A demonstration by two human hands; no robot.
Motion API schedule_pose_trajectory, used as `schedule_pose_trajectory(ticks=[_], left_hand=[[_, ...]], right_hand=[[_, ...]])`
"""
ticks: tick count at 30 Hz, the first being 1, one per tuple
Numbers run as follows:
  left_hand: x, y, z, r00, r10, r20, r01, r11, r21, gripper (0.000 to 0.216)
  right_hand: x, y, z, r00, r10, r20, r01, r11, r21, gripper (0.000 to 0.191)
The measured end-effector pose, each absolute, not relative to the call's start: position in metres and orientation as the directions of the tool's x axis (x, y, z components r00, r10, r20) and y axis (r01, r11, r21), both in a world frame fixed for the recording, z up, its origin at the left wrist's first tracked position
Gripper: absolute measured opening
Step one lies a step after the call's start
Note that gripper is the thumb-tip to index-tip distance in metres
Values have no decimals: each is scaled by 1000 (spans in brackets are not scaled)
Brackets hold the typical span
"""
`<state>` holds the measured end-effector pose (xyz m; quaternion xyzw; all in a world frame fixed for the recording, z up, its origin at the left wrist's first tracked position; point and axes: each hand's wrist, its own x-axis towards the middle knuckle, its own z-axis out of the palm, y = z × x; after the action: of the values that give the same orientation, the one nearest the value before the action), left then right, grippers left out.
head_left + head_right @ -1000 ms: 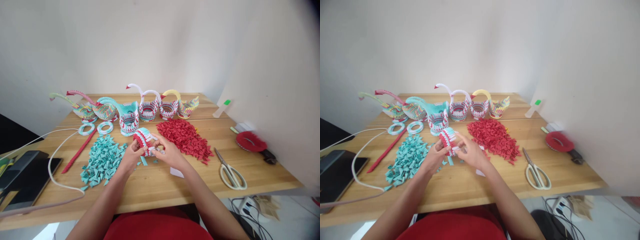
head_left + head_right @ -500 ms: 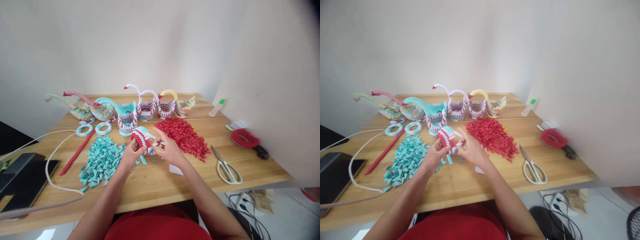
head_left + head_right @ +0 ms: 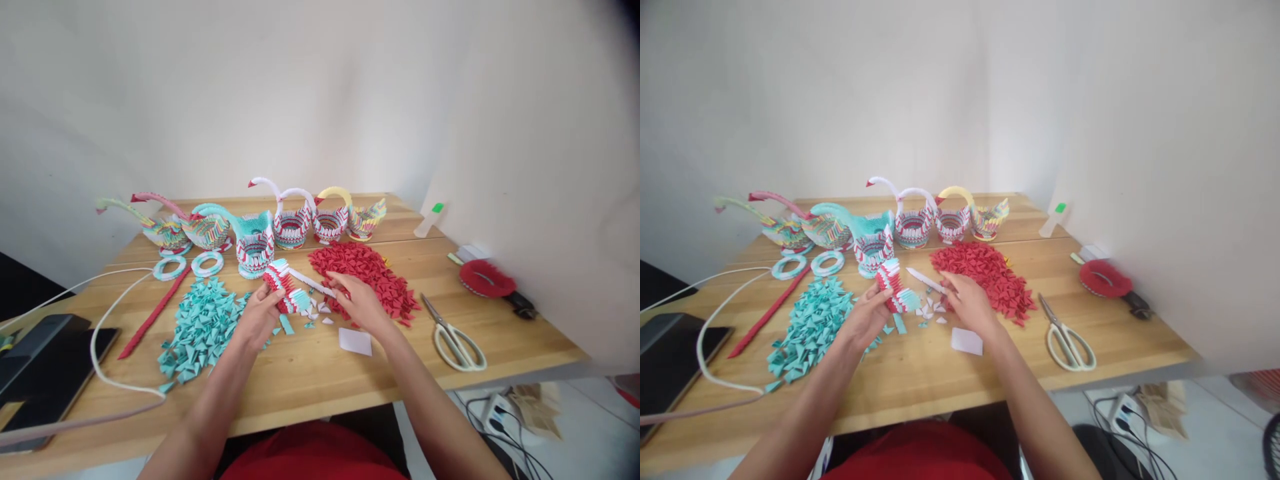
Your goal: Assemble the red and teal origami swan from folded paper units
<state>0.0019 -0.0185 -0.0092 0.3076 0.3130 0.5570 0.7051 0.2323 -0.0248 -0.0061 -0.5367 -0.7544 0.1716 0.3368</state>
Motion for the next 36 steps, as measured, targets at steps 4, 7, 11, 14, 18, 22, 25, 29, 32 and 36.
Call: schedule_pose_trajectory(ticks=[4, 7, 11, 14, 18, 22, 25, 29, 32, 36], left_hand=[[3, -19, -11, 199, 976, -84, -584, 187, 790, 46], [4, -20, -12, 187, 981, -54, -567, 153, 809, 48], [6, -21, -14, 160, 986, -36, -540, 118, 833, 53], [7, -22, -13, 162, 986, -37, -508, 115, 854, 57], [8, -23, -11, 172, 985, -35, -478, 114, 871, 59], [8, -23, -10, 189, 981, -33, -487, 122, 865, 59], [8, -24, -10, 202, 978, -49, -489, 144, 860, 58], [8, -26, -11, 227, 972, -57, -506, 168, 846, 58], [9, -26, -11, 240, 969, -55, -513, 175, 840, 57], [9, -27, -9, 244, 968, -55, -503, 175, 846, 58]], right_hand=[[257, -32, -4, -158, 919, 360, 736, 353, -578, 34], [269, -35, -10, -140, 928, 344, 767, 322, -555, 34], [276, -40, -19, -134, 930, 342, 802, 304, -514, 33], [277, -46, -21, -127, 937, 325, 838, 277, -470, 33], [276, -54, -16, -99, 960, 262, 876, 209, -435, 33], [272, -57, -10, -80, 971, 226, 892, 171, -418, 29], [267, -55, -9, -102, 971, 216, 924, 173, -341, 28], [257, -47, -12, -204, 955, 216, 950, 247, -192, 33], [251, -40, -16, -246, 954, 171, 950, 273, -155, 38], [249, -36, -20, -222, 969, 113, 955, 239, -177, 32]])
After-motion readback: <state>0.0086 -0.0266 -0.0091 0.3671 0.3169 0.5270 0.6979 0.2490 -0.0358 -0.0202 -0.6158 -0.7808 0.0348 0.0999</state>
